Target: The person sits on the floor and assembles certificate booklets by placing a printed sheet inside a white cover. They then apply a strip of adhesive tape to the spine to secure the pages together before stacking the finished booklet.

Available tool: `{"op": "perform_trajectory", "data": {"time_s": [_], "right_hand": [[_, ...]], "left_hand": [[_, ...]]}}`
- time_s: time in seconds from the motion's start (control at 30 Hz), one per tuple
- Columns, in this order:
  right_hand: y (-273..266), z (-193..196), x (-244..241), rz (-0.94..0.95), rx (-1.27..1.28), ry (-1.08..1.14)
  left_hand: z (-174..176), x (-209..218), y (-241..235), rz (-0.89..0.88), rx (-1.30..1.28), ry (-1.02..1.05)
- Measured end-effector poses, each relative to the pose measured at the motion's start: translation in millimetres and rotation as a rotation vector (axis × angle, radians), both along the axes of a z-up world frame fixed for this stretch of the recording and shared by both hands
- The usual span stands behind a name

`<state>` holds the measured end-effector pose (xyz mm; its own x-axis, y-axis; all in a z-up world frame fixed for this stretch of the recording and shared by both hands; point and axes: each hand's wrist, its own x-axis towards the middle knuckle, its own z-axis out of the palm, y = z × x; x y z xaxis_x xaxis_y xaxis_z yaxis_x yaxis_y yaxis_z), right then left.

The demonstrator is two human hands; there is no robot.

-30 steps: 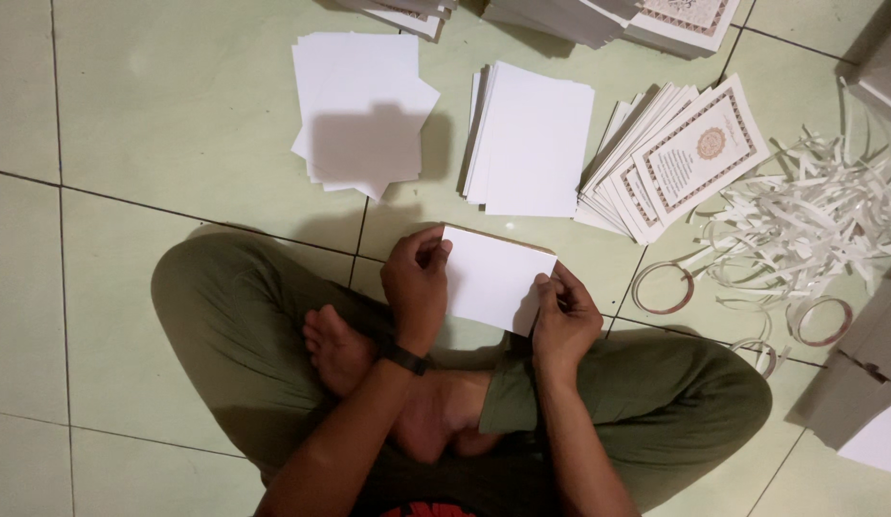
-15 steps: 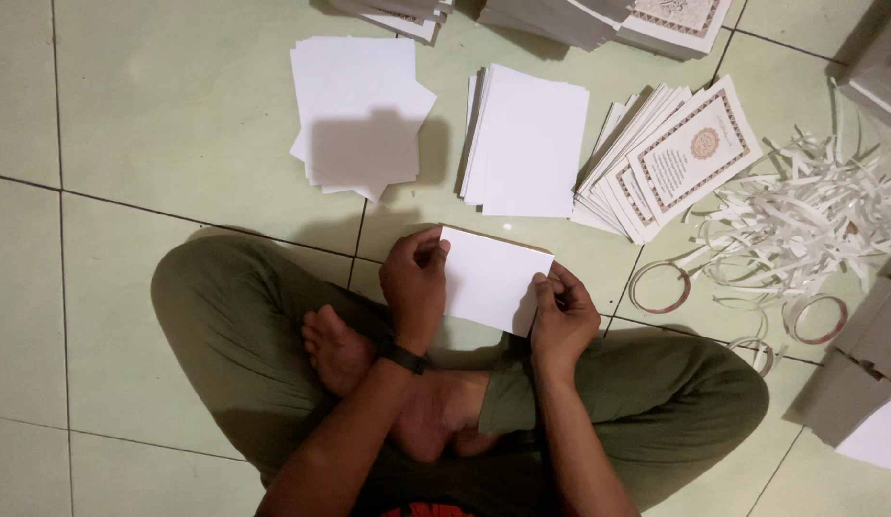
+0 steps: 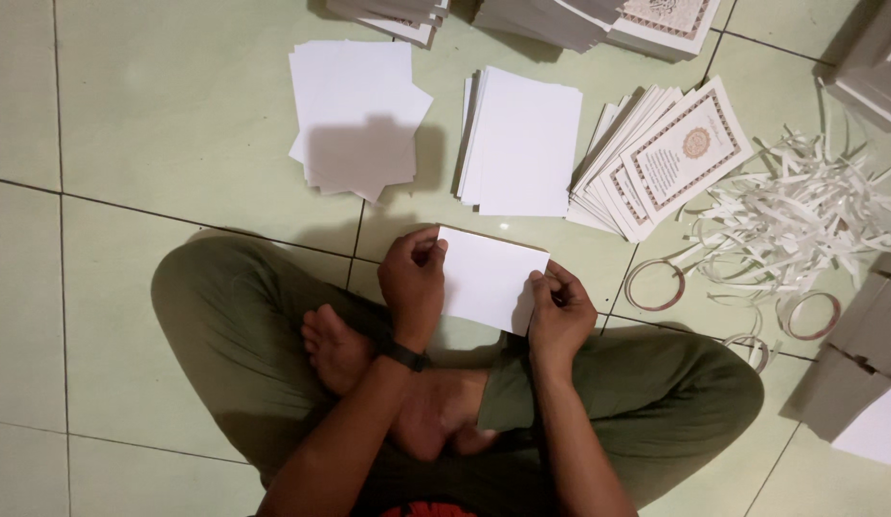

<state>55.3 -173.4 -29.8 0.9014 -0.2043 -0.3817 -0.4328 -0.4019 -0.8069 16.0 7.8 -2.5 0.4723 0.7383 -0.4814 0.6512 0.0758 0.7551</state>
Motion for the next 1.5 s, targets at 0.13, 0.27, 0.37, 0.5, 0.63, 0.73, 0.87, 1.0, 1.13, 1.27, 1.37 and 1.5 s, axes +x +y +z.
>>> {"op": "perform_trajectory", "data": {"time_s": [0.13, 0.27, 0.37, 0.5, 0.63, 0.73, 0.87, 1.0, 1.13, 1.27, 1.37, 1.5], "right_hand": [[1.7, 0.3, -0.2, -0.011, 0.014, -0.013], [-1.7, -9.1, -1.5, -0.008, 0.012, -0.015], [-3.3, -10.5, -0.8, 0.001, 0.008, -0.023], [-4.9, -15.0, -0.6, 0.023, -0.017, -0.036], [-6.0, -18.3, -0.1, 0.031, -0.017, -0.061], [-3.5, -8.9, 1.1, 0.050, -0.053, -0.065], [-1.7, -2.9, 2.2, 0.083, -0.122, -0.067], [-4.0, -5.0, 2.3, 0.128, -0.189, -0.036], [-0.1, 0.7, 0.8, 0.154, -0.187, -0.047], [-3.5, -8.5, -0.6, 0.192, -0.162, -0.039], [10.0, 0.3, 5.1, 0.234, -0.178, -0.069], [43.0, 17.0, 3.0, 0.203, -0.380, 0.079]], "left_hand": [[-1.9, 0.2, -0.2, 0.020, -0.021, 0.006], [-6.7, -1.2, -1.7, 0.025, 0.007, 0.010], [-3.6, -1.0, -2.3, 0.036, 0.001, 0.006], [4.0, 0.9, -2.3, 0.028, 0.027, 0.012], [-18.9, -5.2, -5.2, 0.025, 0.069, -0.025], [-20.2, -4.9, -7.1, 0.046, 0.073, -0.014], [-21.5, -6.1, -7.4, 0.039, 0.102, 0.031], [-30.9, -7.7, -7.9, 0.010, 0.156, 0.015], [-32.2, -8.3, -7.0, 0.018, 0.147, -0.019], [-26.1, -9.4, -6.5, -0.031, 0.130, -0.013], [-9.8, -4.4, -3.6, -0.101, 0.146, -0.002], [-29.7, 1.0, -8.0, -0.157, 0.142, 0.050]]}}
